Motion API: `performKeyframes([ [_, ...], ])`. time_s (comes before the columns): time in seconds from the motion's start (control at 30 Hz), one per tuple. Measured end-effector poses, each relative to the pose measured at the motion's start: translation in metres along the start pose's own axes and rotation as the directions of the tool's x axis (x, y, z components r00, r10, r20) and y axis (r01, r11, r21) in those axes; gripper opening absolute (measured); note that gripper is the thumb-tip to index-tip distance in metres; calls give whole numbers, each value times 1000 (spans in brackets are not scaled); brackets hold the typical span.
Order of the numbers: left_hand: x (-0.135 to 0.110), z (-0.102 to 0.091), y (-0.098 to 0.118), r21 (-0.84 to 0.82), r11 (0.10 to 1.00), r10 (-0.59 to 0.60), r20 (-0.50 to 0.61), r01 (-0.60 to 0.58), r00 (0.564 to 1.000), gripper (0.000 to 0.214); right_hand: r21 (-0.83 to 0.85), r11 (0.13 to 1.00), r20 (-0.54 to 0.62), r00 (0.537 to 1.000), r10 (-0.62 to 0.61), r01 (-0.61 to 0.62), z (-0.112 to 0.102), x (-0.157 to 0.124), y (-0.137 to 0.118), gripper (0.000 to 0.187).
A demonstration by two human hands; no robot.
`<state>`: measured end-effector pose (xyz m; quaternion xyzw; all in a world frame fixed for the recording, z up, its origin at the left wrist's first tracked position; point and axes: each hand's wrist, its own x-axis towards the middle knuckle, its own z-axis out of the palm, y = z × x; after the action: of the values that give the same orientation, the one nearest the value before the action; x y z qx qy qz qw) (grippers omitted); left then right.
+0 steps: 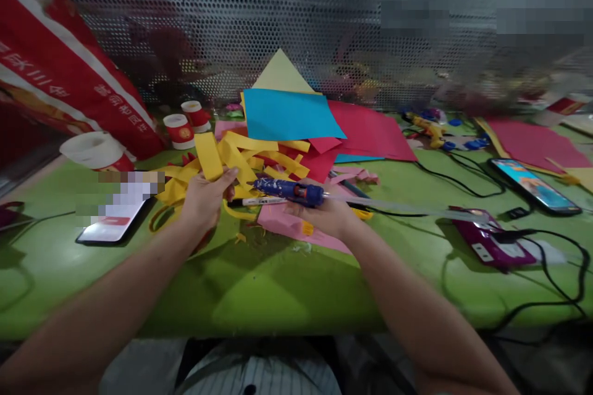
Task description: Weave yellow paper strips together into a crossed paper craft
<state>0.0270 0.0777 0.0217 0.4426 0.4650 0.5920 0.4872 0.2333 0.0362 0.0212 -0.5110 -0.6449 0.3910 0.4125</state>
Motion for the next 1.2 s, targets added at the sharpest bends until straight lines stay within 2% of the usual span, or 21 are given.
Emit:
performKeyframes([
  [0.27,-3,-4,-2,54,998,27,-2,-27,1000,18,-63,997,-20,999,-34,33,0,-4,-3,34],
  [0.57,-6,-3,2,117,993,5,-12,-4,1000,18,-53,999,-63,998,-1,-2,1,-6,-3,35],
  [0.77,-7,-4,1,100,995,16,-1,-16,1000,19,-60,998,-18,1000,-26,24,3,-7,-5,32],
  [1.0,-8,-3,1,109,994,23,4,-24,1000,17,-82,997,-64,998,1,-7,3,-4,-7,33],
  [1.2,-6,-5,0,79,997,26,8,-27,1000,17,-50,999,-89,996,6,-10,1,-3,3,34],
])
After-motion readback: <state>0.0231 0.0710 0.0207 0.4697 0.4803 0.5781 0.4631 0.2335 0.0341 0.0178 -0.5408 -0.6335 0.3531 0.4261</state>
